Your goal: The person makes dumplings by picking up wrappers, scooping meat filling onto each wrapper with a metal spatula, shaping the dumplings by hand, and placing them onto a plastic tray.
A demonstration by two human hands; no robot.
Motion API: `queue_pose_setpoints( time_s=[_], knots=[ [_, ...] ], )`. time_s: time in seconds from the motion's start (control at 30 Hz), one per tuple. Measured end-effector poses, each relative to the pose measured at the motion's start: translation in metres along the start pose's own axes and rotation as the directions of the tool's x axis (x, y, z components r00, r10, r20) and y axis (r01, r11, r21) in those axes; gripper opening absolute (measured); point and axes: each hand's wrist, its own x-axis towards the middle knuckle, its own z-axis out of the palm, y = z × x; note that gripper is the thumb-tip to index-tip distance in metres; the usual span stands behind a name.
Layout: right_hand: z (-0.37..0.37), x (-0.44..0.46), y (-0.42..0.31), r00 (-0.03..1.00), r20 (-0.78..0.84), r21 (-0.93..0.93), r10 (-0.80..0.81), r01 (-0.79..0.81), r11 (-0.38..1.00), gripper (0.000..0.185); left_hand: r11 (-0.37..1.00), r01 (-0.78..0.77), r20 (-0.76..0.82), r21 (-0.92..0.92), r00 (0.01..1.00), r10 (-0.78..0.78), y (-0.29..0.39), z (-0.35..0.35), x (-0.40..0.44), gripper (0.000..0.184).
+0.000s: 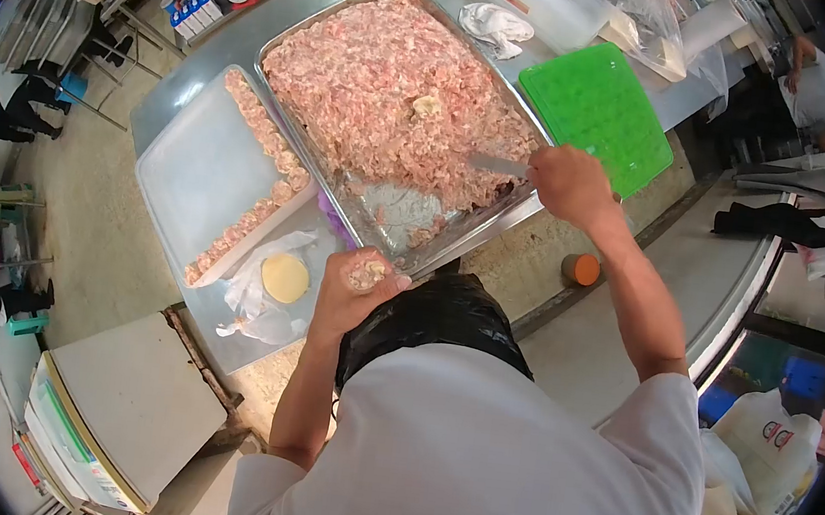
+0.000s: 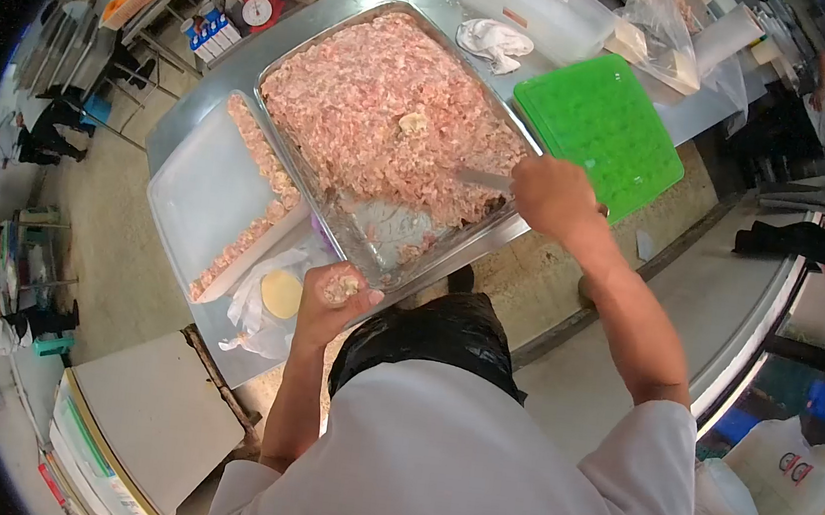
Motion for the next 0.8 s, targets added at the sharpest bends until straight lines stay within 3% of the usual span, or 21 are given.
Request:
queue_pose_setpoints(
  time_s=[0.27,0.37,0.4,0.47,0.57,0.67,0.8],
  knots=[
    [0.012,0.0,-0.003,0.994,-0.066,0.085,0.089,-0.083,0.993,0.015,0.999,-0.022,-0.03,-0.033,0.999,0.021,-0.009,-0.002,0.002,0.022],
    [0.028,0.007,-0.003,0.996,-0.086,-0.019,0.015,-0.017,1.0,0.014,0.999,-0.005,-0.027,-0.04,1.0,0.004,-0.006,-0.001,0.002,0.023],
    [0.023,0.004,-0.004,0.996,-0.088,0.026,0.022,-0.019,0.999,0.014,0.999,0.011,-0.022,-0.045,1.0,-0.012,-0.005,-0.001,0.003,0.024],
    [0.009,-0.007,-0.007,0.996,-0.087,0.116,0.033,-0.022,0.993,0.013,0.999,0.007,-0.028,-0.043,1.0,-0.008,-0.004,-0.002,0.003,0.025],
    [0.003,-0.006,-0.011,0.993,-0.018,0.064,0.118,-0.117,0.991,0.016,1.0,0.009,-0.04,-0.023,0.999,-0.01,-0.007,-0.002,0.004,0.026],
    [0.019,-0.007,-0.005,0.999,-0.012,0.015,-0.046,0.046,0.999,0.016,1.0,-0.008,-0.04,-0.006,0.999,0.007,-0.002,-0.002,0.004,0.025],
    [0.004,-0.01,0.005,0.996,-0.074,0.051,0.044,-0.04,0.998,0.017,0.999,-0.048,-0.051,-0.01,0.998,0.048,-0.007,-0.003,0.004,0.024]
  ],
)
